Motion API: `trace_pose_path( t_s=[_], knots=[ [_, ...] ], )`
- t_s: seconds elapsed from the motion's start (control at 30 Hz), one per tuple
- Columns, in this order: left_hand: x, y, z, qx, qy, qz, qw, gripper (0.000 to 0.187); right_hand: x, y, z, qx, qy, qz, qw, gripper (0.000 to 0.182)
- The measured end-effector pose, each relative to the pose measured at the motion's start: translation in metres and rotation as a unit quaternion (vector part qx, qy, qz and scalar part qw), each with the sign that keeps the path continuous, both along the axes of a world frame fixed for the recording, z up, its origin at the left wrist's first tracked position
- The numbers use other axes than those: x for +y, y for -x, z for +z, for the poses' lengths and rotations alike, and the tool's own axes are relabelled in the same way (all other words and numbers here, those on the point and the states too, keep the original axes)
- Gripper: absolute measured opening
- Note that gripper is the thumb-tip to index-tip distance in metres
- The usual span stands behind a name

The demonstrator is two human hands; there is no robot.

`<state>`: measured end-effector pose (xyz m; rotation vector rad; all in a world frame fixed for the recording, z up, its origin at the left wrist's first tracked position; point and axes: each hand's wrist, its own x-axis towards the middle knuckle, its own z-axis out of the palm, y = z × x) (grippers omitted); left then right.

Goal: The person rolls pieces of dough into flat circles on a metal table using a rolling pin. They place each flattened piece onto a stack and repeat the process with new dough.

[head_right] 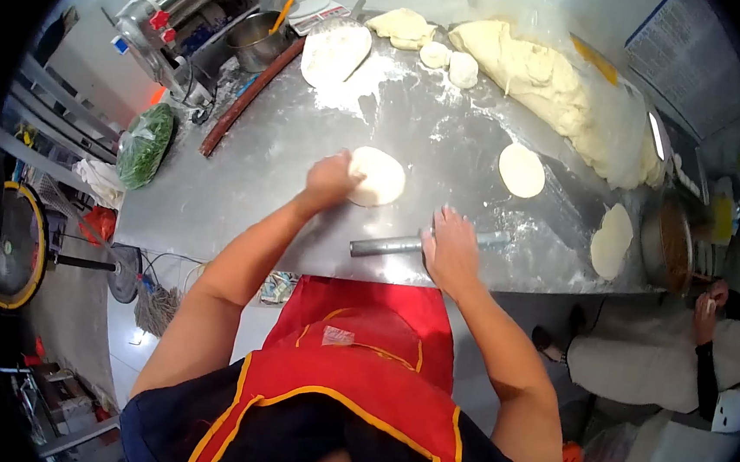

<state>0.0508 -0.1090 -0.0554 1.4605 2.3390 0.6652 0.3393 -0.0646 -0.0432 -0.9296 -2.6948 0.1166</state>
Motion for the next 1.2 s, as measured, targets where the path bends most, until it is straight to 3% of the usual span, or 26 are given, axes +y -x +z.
trace_pose_path(
  t_s=[0.1,0.3,0.37,0.43,0.5,0.53,0.63,0.67,0.77,0.8,0.9,1.03,1.07,1.17,1.2],
  knots=[
    [0.003,-0.042,0.014,-0.005,0.081,-0.077,0.994,0.052,0.019,0.032,-0.009,0.017,-0.044,-0.045,0.998,0.049],
    [0.05,-0.035,0.022,-0.067,0.048,-0.004,0.997,0.056,0.101,0.115,-0.008,0.013,0.017,-0.087,0.996,0.049],
    [0.056,-0.034,0.019,-0.068,0.055,-0.012,0.996,0.047,0.11,0.124,-0.01,-0.009,0.031,-0.069,0.997,0.049],
    [0.054,-0.034,0.014,-0.031,0.05,-0.062,0.996,0.042,0.081,0.103,0.011,-0.005,0.092,-0.039,0.995,0.05],
    [0.038,-0.025,0.003,-0.055,0.03,-0.038,0.997,0.04,0.046,0.055,-0.018,0.009,-0.025,0.008,1.0,0.051],
    [0.031,-0.017,-0.001,-0.064,0.02,-0.03,0.997,0.039,0.02,0.029,-0.01,0.003,-0.009,0.022,1.0,0.051],
    [0.014,0.0,-0.009,-0.244,0.08,-0.122,0.959,0.04,0.017,0.027,-0.001,0.006,-0.005,0.015,1.0,0.052],
    [0.019,-0.001,0.005,-0.215,0.143,-0.192,0.947,0.042,0.017,0.034,-0.004,0.007,-0.003,0.0,1.0,0.052],
    [0.041,-0.022,0.019,-0.042,0.06,-0.16,0.984,0.044,0.081,0.094,-0.016,0.008,-0.026,-0.029,0.999,0.052],
    [0.05,-0.027,0.036,-0.081,0.124,-0.128,0.981,0.044,0.1,0.107,-0.031,-0.016,-0.054,-0.031,0.998,0.052],
    [0.054,-0.031,0.04,-0.092,0.123,-0.106,0.982,0.042,0.093,0.117,-0.011,0.047,0.029,-0.024,0.998,0.054],
    [0.033,0.006,-0.009,-0.079,-0.003,-0.138,0.987,0.037,0.02,0.033,-0.005,-0.001,0.026,0.033,0.999,0.054],
    [0.021,0.009,-0.01,-0.082,-0.012,-0.102,0.991,0.033,0.007,0.018,0.0,0.005,0.027,0.045,0.999,0.055],
    [0.005,0.006,-0.005,-0.203,0.085,-0.182,0.958,0.032,0.009,0.029,-0.002,0.006,0.027,-0.001,1.0,0.053],
    [0.011,0.003,0.009,-0.15,0.091,-0.225,0.958,0.035,0.026,0.046,-0.008,0.002,0.011,-0.001,1.0,0.053]
  ],
)
